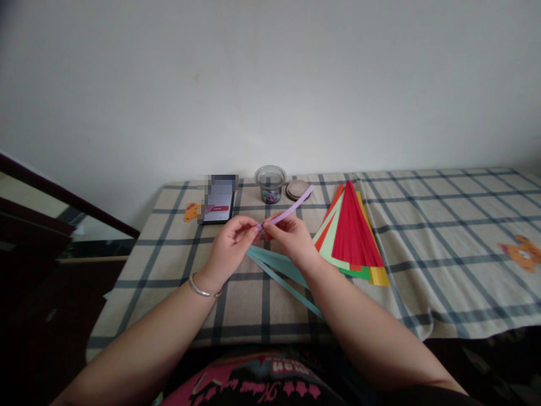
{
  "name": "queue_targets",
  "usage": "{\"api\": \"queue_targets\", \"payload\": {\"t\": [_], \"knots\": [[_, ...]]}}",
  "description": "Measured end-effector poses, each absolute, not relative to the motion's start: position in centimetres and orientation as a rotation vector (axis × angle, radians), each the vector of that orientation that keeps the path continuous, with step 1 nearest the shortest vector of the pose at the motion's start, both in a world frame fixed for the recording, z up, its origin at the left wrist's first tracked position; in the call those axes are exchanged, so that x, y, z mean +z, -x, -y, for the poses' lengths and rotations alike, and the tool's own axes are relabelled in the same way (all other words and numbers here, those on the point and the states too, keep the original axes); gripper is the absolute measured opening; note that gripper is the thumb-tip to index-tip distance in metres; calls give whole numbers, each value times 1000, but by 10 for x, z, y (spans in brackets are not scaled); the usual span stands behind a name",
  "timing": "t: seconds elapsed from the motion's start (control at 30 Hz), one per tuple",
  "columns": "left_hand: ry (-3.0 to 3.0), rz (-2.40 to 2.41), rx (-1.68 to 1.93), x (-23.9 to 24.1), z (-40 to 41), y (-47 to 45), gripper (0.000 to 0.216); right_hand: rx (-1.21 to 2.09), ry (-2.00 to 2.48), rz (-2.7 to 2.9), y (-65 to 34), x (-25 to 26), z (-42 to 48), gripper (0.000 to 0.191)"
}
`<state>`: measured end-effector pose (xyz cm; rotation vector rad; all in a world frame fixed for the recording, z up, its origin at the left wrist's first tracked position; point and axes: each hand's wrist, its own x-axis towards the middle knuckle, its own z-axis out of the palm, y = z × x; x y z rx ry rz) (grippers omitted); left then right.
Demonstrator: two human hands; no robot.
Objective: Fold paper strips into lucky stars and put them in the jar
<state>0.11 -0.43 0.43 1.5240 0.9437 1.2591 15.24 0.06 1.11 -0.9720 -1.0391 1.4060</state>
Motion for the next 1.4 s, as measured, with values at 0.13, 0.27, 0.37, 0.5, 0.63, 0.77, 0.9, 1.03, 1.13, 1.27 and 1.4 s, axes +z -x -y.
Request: {"api": "queue_targets", "payload": {"t": [0.13, 0.27, 0.37, 0.5, 0.63, 0.77, 0.9, 1.03, 1.13, 1.27, 1.4], "knots": [[-1455, -923, 1261, 3, 4, -1, 16, 1454, 964, 965, -152, 10, -1, 34], [-1400, -937, 1233, 6, 4, -1, 20, 1522, 921, 869, -151, 10, -1, 35], [-1362, -927, 1221, 8, 4, -2, 22, 1573, 889, 840, -152, 10, -1, 34], [-1275, -878, 1210, 11, 5, -3, 25, 1625, 862, 834, -153, 11, -1, 32], [-1185, -843, 1203, 13, 5, -4, 26, 1632, 842, 841, -153, 12, 0, 33], [-1138, -818, 1189, 11, 4, -4, 26, 1677, 814, 849, -154, 12, 1, 31], [-1185, -824, 1192, 7, 2, -3, 24, 1710, 807, 860, -155, 11, 1, 30], [-1314, -889, 1184, 6, 2, -2, 21, 1702, 845, 875, -155, 10, 0, 30], [-1408, -935, 1184, 8, 2, -1, 21, 1679, 882, 889, -154, 9, -1, 29], [-1482, -962, 1177, 10, 4, 0, 24, 1638, 891, 920, -153, 10, -2, 30], [-1558, -970, 1165, 9, 6, 1, 29, 1560, 890, 968, -151, 11, -1, 30]]}}
